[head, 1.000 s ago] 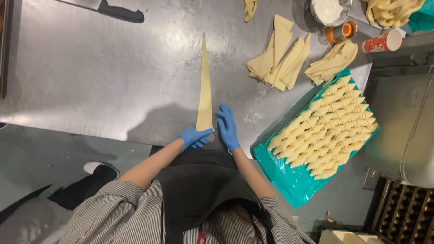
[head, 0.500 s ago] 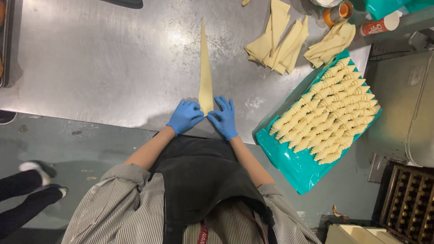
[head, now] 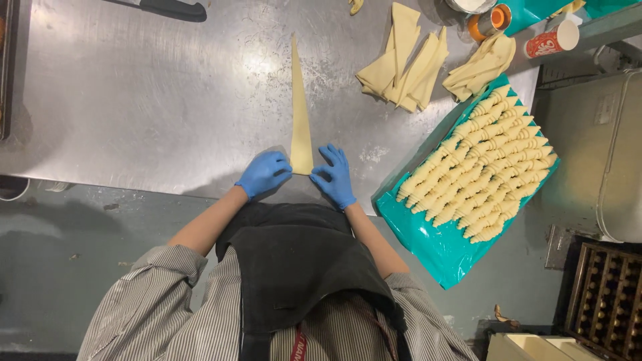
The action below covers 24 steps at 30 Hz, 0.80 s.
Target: Rolling triangular pieces of dough into croissants and placing them onto a tray.
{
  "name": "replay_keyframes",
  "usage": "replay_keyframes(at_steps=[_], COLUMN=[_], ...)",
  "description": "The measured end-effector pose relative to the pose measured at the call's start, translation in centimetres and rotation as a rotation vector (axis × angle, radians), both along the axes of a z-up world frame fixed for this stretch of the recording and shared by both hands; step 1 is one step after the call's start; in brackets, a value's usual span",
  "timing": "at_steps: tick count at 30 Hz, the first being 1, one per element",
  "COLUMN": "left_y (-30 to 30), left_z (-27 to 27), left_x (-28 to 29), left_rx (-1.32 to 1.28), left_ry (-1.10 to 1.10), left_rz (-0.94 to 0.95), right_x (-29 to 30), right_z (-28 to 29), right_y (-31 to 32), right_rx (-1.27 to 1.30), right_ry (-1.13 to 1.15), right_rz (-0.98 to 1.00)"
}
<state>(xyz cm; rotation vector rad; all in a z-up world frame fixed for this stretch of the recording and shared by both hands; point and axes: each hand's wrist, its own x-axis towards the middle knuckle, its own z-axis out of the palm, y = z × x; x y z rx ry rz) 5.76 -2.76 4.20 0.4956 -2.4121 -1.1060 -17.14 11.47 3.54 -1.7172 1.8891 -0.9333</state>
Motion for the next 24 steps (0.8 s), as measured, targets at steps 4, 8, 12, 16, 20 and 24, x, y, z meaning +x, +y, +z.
replay_keyframes(at_steps=[4, 8, 12, 16, 20, 24], left_y=[-0.2, 0.3, 0.7, 2.6, 3.4, 3.4], left_z=[1.5, 1.5, 1.4, -2.4, -2.7, -2.8], left_x=[-0.5, -0.6, 0.6, 2.0, 1.7, 1.1], left_rx=[0.033, 0.018, -0.077, -0.197, -0.221, -0.237], left_ry=[0.040, 0.023, 0.025, -0.002, -0.135, -0.153], left_rz=[0.013, 0.085, 0.020, -0.104, -0.192, -0.148], right_x=[0.0, 0.0, -0.4, 0.0, 0.5, 0.6], right_z=[-0.3, 0.1, -0.7, 0.1, 0.6, 0.6], right_y=[-1.1, -1.3, 1.0, 2.6, 2.3, 1.8], right_rx=[-0.023, -0.012, -0.064, -0.034, 0.007, 0.001], right_ry=[-0.002, 0.036, 0.139, 0.185, 0.219, 0.247], right_rz=[-0.047, -0.067, 0.060, 0.340, 0.378, 0.332])
